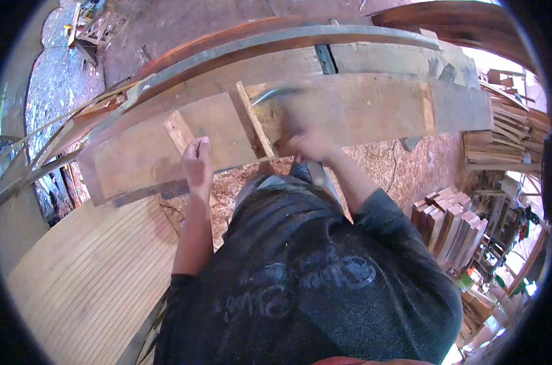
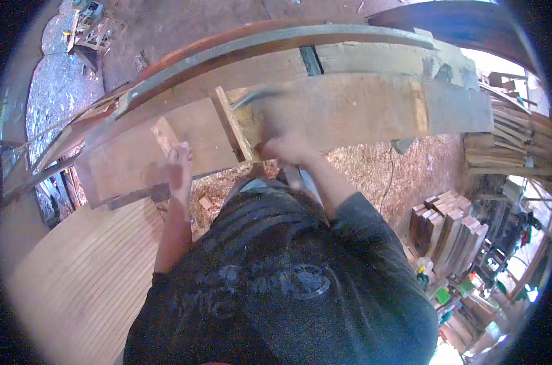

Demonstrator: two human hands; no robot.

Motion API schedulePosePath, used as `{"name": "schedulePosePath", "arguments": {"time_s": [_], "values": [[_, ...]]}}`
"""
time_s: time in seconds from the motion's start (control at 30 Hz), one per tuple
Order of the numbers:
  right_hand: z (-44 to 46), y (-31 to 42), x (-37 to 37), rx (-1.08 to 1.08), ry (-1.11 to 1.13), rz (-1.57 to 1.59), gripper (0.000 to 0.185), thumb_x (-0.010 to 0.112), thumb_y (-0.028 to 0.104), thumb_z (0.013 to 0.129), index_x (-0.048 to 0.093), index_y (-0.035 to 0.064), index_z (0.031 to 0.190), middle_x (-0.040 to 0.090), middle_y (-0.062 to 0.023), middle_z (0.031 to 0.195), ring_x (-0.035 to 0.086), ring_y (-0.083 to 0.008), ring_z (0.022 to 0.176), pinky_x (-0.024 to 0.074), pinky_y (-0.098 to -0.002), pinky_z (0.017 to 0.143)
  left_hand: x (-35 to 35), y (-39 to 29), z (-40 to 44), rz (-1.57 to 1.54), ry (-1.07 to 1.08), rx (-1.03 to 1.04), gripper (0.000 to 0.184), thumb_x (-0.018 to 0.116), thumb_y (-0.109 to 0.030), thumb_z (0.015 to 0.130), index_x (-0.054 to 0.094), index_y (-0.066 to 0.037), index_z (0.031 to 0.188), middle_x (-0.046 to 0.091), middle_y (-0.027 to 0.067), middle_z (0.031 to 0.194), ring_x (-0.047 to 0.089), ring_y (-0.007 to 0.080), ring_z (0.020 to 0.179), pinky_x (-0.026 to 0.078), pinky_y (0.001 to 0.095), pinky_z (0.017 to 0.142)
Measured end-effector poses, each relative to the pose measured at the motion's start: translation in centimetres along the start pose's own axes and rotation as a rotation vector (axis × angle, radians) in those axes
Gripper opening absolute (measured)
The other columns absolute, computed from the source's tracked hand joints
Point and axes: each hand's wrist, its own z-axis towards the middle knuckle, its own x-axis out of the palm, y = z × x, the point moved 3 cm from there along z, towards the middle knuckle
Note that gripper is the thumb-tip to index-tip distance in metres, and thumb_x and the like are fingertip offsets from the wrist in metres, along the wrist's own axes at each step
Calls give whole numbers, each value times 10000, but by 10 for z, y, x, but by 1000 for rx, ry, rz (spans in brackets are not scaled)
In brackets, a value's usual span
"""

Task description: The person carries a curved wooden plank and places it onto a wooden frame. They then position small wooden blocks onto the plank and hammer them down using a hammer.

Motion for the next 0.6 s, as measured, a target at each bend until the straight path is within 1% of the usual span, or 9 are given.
{"name": "schedulePosePath", "arguments": {"time_s": [0.03, 0.07, 0.23, 0.3, 0.4, 0.43, 0.5, 0.53, 0.6], "values": [[-5, 1, 23, 1, 148, -125, 221, 675, 141, 792, 652, -40, 917, 672, -113, 731, 656, -216, 617, 536, -361, 616, 2, -3, -7, 37, 21, 6, 300, 650, -263, 975, 694, 15, 1078, 674, 32, 908, 580, 89, 810, 486, 259, 746], [2, 5, 24, 11, 172, -68, 393, 703, 197, 782, 650, -55, 1078, 697, -137, 808, 685, -223, 670, 549, -366, 678, 5, -11, -6, 69, 41, 31, 310, 653, -269, 973, 694, 18, 1082, 678, 36, 910, 585, 92, 814, 489, 260, 752], [-6, 17, -82, 44, -206, 83, 267, 647, 142, 791, 656, -39, 987, 671, -121, 706, 667, -202, 595, 535, -338, 566, 34, -46, -10, 95, 160, 46, 373, 662, -314, 967, 688, 39, 1087, 695, 58, 931, 613, 111, 848, 502, 274, 793], [7, 0, -116, -30, -301, 408, 258, 640, 136, 799, 647, -32, 995, 660, -110, 692, 664, -200, 599, 542, -342, 573, 49, -72, -22, 181, 172, 41, 403, 661, -339, 966, 685, 45, 1087, 704, 78, 943, 629, 129, 865, 508, 287, 815], [29, -21, -97, -80, -502, 353, 252, 651, 135, 796, 669, -36, 980, 641, -98, 672, 668, -217, 639, 557, -364, 665, 66, -70, -25, 214, 194, 85, 430, 654, -359, 965, 682, 49, 1096, 717, 129, 962, 666, 176, 881, 519, 309, 827], [37, -35, -60, -212, -402, 230, 269, 655, 132, 805, 653, -54, 999, 653, -108, 711, 665, -204, 638, 532, -344, 603, 68, -72, -25, 235, 185, 105, 437, 655, -366, 962, 682, 49, 1095, 720, 141, 959, 676, 195, 882, 523, 321, 826], [-1, -2, 10, -11, 178, -344, 379, 680, 136, 805, 622, -81, 1110, 674, -135, 781, 672, -200, 633, 519, -342, 559, 72, -70, -30, 286, 182, 131, 450, 656, -380, 956, 683, 48, 1092, 726, 166, 952, 697, 234, 884, 531, 344, 826], [-19, 23, 22, 98, 305, -125, 482, 707, 170, 740, 622, -78, 1144, 712, -170, 826, 704, -282, 810, 549, -411, 801, 74, -64, -36, 307, 195, 111, 450, 656, -382, 953, 684, 47, 1085, 727, 166, 945, 702, 241, 877, 533, 350, 825], [-12, 31, -2, -13, 163, -185, 489, 699, 177, 751, 606, -76, 1159, 705, -159, 806, 702, -260, 769, 555, -408, 753, 80, -58, -28, 338, 205, 112, 451, 655, -387, 948, 687, 45, 1070, 730, 167, 931, 711, 255, 864, 537, 362, 824]]}}
